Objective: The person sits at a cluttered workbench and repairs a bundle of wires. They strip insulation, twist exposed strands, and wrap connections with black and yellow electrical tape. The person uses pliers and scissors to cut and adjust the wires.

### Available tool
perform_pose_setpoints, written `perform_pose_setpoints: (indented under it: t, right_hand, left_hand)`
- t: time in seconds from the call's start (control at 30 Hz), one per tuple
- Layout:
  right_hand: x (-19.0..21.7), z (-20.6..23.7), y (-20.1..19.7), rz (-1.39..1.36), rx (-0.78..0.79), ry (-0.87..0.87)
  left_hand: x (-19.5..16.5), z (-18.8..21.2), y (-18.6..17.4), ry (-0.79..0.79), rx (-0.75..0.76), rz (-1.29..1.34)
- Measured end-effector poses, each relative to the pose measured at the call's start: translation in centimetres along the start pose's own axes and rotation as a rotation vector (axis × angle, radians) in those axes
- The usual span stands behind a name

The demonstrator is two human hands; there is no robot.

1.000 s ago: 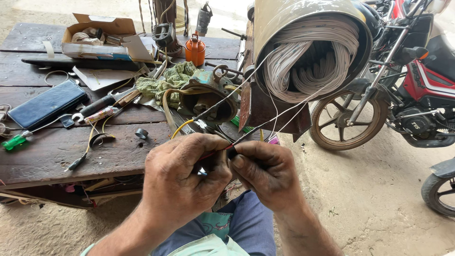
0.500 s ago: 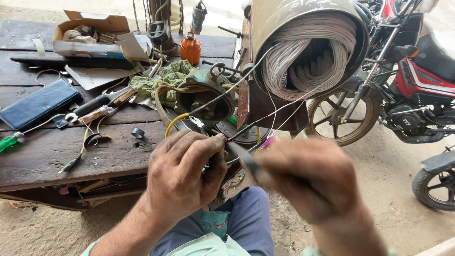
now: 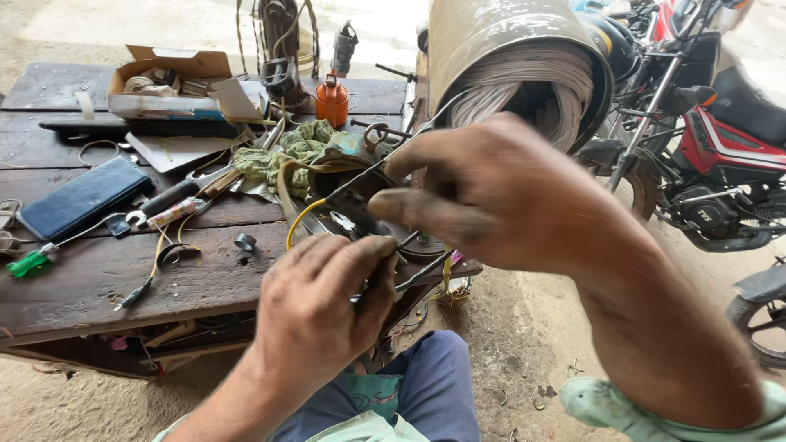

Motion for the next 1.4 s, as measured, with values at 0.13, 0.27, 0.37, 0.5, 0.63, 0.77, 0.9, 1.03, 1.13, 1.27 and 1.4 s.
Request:
perform_pose_setpoints:
  t: [0.13,0.27,0.37,0.5,0.63,0.77,0.9,1.03,1.13,1.27,1.4]
  right_hand:
    - [1.8,6.6,-3.2,-0.12,-0.501,-0.469]
    - [0.3,8.6,2.3,0.314,-0.967,-0.628]
    - [-1.1,9.0,5.9,0.449,-1.106,-0.746]
    - [-0.5,9.2,6.1,0.304,-1.065,-0.803]
    - [1.6,10.5,5.3,0.306,-1.009,-0.759]
    - [1.1,10.4,3.2,0.271,-1.0,-0.755]
    - [0.1,6.2,0.4,0.153,-0.724,-0.628]
    - [0.3,1.9,-0.1,0.085,-0.395,-0.516]
    - [-1.6,-0.7,1.3,0.149,-0.174,-0.213]
    - [-1.3,-0.3,-0.1,0.043,-0.169,-0.161]
    - [3.9,5.5,-2.6,0.025,-0.266,-0.758]
  left_hand:
    - [2.5,-0.4,0.3,-0.327,0.107,0.365]
    - [3.6,-0.6,1.5,-0.508,0.273,0.604]
    - [3.6,-1.0,1.6,-0.525,0.327,0.567]
    - [3.7,-1.2,1.3,-0.534,0.321,0.55]
    - [4.2,-1.0,1.0,-0.511,0.275,0.546]
    - [4.3,-0.7,1.1,-0.436,0.184,0.527]
    - [0.7,-1.0,0.0,-0.037,0.089,0.102]
    - [-2.1,-0.5,-0.3,0.217,0.009,-0.145]
    - [-2.3,-0.8,0.0,0.247,0.003,-0.25]
    - [-0.8,-1.7,0.5,0.075,0.075,-0.058]
    - [2.4,-1.7,1.2,-0.283,0.21,0.29]
Point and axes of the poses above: each hand's wrist, its own z-axis away from the middle knuckle, its own y-axis out of the palm, x = y × z, the point moved 10 cm from there along -z, towards the middle knuckle, and after that the axes turned 3 degrees about x, right-handed, at the moved point
